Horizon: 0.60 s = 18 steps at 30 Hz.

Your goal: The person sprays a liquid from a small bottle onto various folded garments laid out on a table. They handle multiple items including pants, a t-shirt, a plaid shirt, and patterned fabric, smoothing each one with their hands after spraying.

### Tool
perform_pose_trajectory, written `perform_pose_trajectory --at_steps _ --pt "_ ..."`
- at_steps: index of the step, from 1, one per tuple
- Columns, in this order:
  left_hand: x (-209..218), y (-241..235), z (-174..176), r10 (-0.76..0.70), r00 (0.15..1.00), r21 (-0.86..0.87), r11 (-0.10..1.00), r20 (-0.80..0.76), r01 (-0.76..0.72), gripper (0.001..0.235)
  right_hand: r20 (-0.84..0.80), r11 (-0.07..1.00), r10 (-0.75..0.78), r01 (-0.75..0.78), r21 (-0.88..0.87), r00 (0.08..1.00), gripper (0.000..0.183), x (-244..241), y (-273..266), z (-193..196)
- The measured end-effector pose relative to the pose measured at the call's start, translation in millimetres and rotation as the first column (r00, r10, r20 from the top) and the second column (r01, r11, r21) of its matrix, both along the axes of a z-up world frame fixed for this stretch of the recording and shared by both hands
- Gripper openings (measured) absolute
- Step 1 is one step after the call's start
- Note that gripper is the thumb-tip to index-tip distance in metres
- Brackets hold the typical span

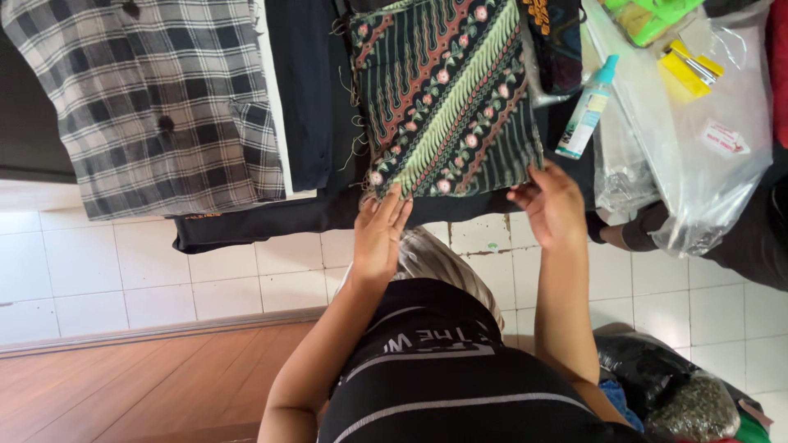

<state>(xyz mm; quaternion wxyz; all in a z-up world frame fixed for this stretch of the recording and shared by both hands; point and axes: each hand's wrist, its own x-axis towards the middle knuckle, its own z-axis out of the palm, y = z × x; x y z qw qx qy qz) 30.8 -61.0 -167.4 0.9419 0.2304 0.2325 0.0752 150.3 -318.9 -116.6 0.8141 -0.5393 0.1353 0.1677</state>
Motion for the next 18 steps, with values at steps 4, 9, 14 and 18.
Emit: perform_pose_trajectory --at_steps 4,9,14,18 --pt "9.7 15.6 29.6 -0.126 0.991 0.166 0.977 -0.051 0.132 0.025 0.012 0.993 0.089 -0.088 -0.084 0.996 0.022 5.7 -0.2 -35.3" --pt "36.4 39.1 71.3 -0.140 0.990 0.397 0.908 -0.019 0.136 0.027 0.134 0.948 0.054 -0.008 -0.318 0.990 0.025 36.8 16.9 7.6" --pt "114.6 73.5 116.1 -0.050 0.997 0.441 0.897 0.065 0.016 0.019 0.298 0.993 0.113 -0.102 -0.053 0.948 0.021 111.4 59.8 92.2" --pt "156.8 94.4 141.3 0.013 0.903 0.445 0.867 0.430 -0.224 0.014 0.505 0.984 0.156 -0.180 -0.001 0.849 0.027 141.4 77.1 132.9"
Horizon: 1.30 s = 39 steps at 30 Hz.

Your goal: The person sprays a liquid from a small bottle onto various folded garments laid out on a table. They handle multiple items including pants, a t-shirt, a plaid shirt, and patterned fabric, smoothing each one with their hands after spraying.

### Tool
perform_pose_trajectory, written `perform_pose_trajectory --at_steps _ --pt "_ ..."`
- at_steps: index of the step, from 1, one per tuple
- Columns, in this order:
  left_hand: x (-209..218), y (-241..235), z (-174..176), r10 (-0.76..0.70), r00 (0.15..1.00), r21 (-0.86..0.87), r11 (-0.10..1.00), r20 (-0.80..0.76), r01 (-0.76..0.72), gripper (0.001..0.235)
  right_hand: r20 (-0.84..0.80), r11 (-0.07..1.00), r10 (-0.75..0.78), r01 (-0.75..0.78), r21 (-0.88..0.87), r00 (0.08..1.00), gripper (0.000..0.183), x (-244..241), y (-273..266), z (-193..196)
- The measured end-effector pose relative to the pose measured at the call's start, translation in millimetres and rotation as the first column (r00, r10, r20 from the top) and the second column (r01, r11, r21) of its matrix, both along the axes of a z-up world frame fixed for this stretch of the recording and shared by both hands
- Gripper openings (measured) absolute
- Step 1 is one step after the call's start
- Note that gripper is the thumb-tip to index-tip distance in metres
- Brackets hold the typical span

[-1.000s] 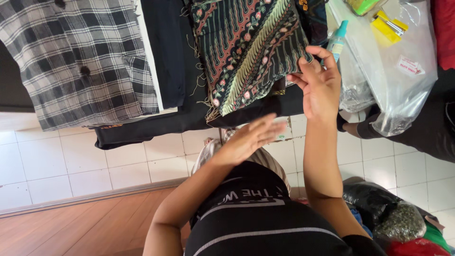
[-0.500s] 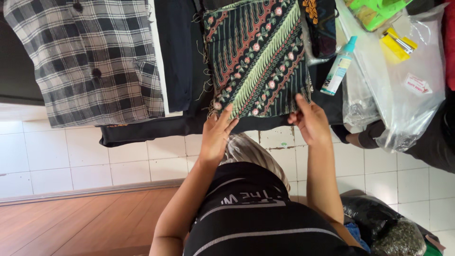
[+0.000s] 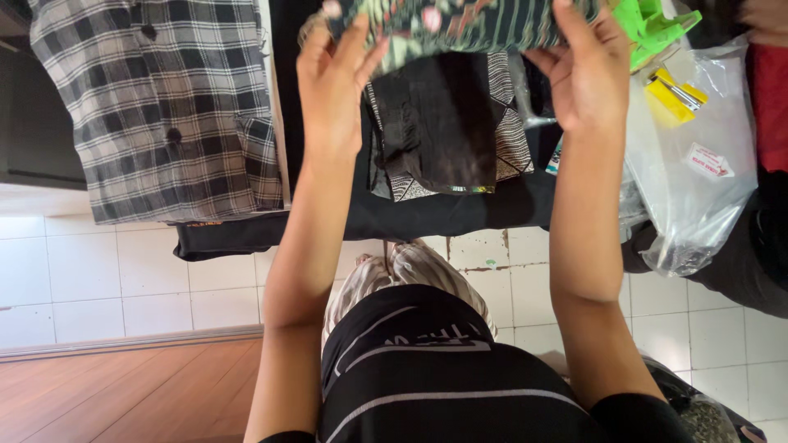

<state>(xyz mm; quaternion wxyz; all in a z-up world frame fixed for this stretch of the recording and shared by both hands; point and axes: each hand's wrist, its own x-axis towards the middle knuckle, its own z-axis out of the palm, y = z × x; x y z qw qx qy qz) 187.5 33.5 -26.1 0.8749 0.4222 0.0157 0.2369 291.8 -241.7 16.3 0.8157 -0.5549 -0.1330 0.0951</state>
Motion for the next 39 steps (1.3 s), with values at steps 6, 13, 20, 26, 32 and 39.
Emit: perform_pose_trajectory --at_steps 6,13,20,26,32,39 --pt "-47.5 -10.4 -23.2 -0.019 0.980 0.028 0.999 -0.198 0.025 0.025 -0.078 0.994 -0.091 0.087 -0.060 0.993 0.036 -41.3 -33.5 -32.2" --pt "-119.6 -46.3 -96.5 -0.155 0.837 -0.076 0.988 -0.524 0.135 0.028 -0.286 0.906 -0.232 0.100 -0.412 0.930 0.021 -106.6 -57.4 -146.3" --pt "-120.5 -49.3 -112.7 -0.133 0.855 -0.071 0.991 -0.502 0.113 0.029 0.009 0.645 -0.343 0.243 -0.724 0.939 0.024 -121.3 -44.4 -135.0" --pt "-138.4 -68.0 -127.7 -0.012 0.790 -0.006 1.000 -0.613 0.010 0.044 -0.179 0.775 -0.260 0.095 -0.625 0.949 0.026 -119.6 -12.4 -111.3" --pt "-152.3 -98.3 -112.5 -0.516 0.696 -0.199 0.850 -0.500 0.488 0.062 -0.330 0.982 -0.145 0.094 -0.165 0.933 0.026 -97.8 -2.8 -85.7" --pt "-112.2 -104.7 -108.6 -0.270 0.911 -0.648 0.762 -0.312 0.003 0.034 -0.344 0.991 -0.132 0.116 -0.064 0.930 0.027 -97.1 -14.0 -73.7"
